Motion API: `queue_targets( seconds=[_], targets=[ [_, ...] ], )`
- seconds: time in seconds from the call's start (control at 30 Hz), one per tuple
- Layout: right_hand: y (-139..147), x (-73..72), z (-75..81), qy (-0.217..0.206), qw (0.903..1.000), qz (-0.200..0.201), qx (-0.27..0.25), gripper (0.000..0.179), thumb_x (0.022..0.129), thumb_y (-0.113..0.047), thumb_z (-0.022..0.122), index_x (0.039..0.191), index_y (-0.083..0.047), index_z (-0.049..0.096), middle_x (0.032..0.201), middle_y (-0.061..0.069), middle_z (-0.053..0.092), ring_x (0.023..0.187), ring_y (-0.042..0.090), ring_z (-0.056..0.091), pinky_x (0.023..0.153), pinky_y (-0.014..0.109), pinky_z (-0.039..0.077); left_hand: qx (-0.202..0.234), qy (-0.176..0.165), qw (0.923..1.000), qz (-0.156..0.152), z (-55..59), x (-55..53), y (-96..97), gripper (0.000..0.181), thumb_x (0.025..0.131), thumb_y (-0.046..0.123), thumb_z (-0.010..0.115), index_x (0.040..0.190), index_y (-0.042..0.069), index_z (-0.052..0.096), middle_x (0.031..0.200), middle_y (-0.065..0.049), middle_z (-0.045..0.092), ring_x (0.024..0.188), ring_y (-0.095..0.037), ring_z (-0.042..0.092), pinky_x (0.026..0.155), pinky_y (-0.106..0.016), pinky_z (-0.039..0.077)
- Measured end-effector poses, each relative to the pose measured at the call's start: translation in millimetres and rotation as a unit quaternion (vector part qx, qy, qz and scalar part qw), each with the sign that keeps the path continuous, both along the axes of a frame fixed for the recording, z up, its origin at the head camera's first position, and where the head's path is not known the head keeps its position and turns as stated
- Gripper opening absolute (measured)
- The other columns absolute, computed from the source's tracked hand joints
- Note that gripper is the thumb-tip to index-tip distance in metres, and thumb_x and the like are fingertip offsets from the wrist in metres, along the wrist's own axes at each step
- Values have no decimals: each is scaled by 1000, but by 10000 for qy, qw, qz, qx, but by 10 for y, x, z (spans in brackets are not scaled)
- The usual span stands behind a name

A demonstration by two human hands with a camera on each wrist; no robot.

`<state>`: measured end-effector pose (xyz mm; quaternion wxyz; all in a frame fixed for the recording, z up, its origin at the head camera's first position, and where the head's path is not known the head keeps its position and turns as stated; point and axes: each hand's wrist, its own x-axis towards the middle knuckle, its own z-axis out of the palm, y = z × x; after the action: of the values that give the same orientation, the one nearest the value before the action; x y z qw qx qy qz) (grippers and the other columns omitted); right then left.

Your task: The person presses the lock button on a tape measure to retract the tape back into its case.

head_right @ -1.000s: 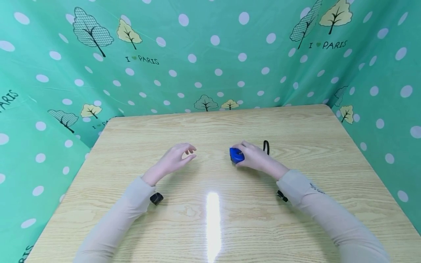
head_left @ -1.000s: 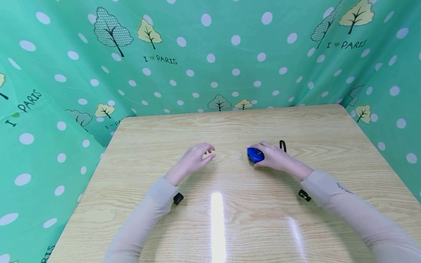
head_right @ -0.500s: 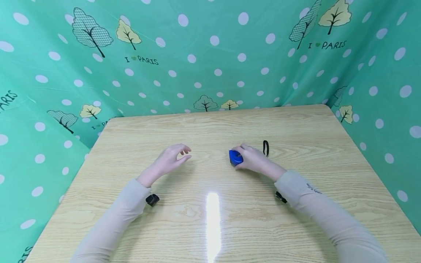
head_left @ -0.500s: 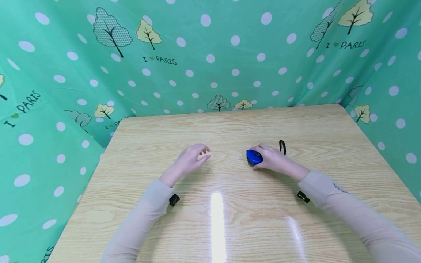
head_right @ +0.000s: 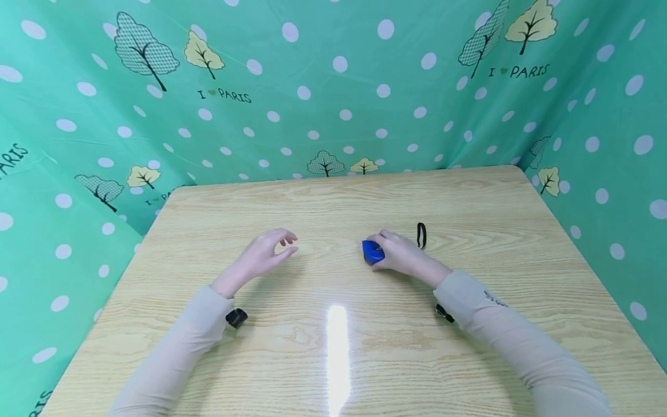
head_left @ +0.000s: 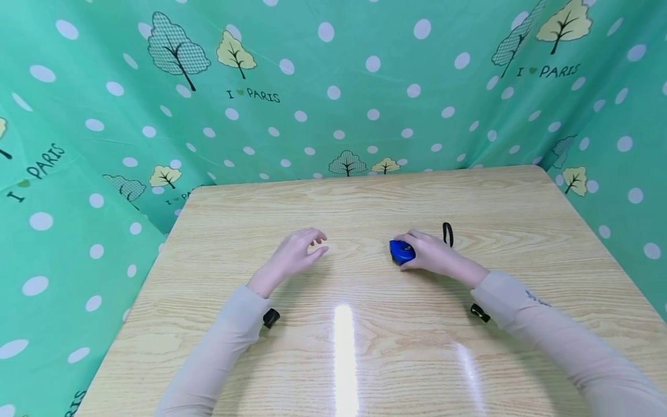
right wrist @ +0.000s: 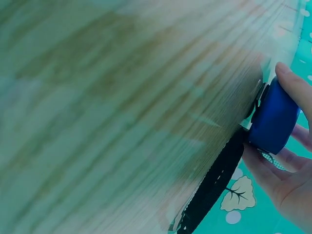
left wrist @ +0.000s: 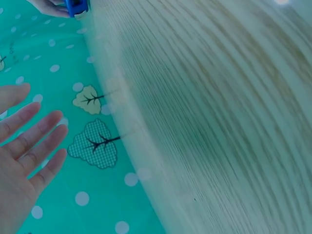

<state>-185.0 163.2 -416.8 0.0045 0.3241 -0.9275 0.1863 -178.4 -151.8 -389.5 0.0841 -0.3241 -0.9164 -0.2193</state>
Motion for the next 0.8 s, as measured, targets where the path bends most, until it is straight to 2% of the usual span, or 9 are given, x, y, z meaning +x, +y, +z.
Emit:
queue_targets(
  seconds=[0.6, 0.8],
  targets=[
    [46, 4, 10, 155, 9998, 107, 99, 65, 68, -33, 75, 118, 1, 53, 109, 18, 55, 96, 31, 57, 77, 42, 49, 65, -169, 9997, 169, 7, 39, -137, 21, 84, 18, 61, 96, 1, 62, 94, -9, 63, 79, -20, 58, 66, -28, 48],
    [91, 12, 46, -105, 9999, -18, 53, 66, 70, -36, 73, 121, 1, 51, 113, 20, 53, 99, 33, 55, 79, 44, 48, 76, -162, 9993, 321, 15, 53, -222, 21, 84, 19, 61, 94, 1, 62, 95, -8, 63, 78, -21, 58, 67, -29, 48]
  ],
)
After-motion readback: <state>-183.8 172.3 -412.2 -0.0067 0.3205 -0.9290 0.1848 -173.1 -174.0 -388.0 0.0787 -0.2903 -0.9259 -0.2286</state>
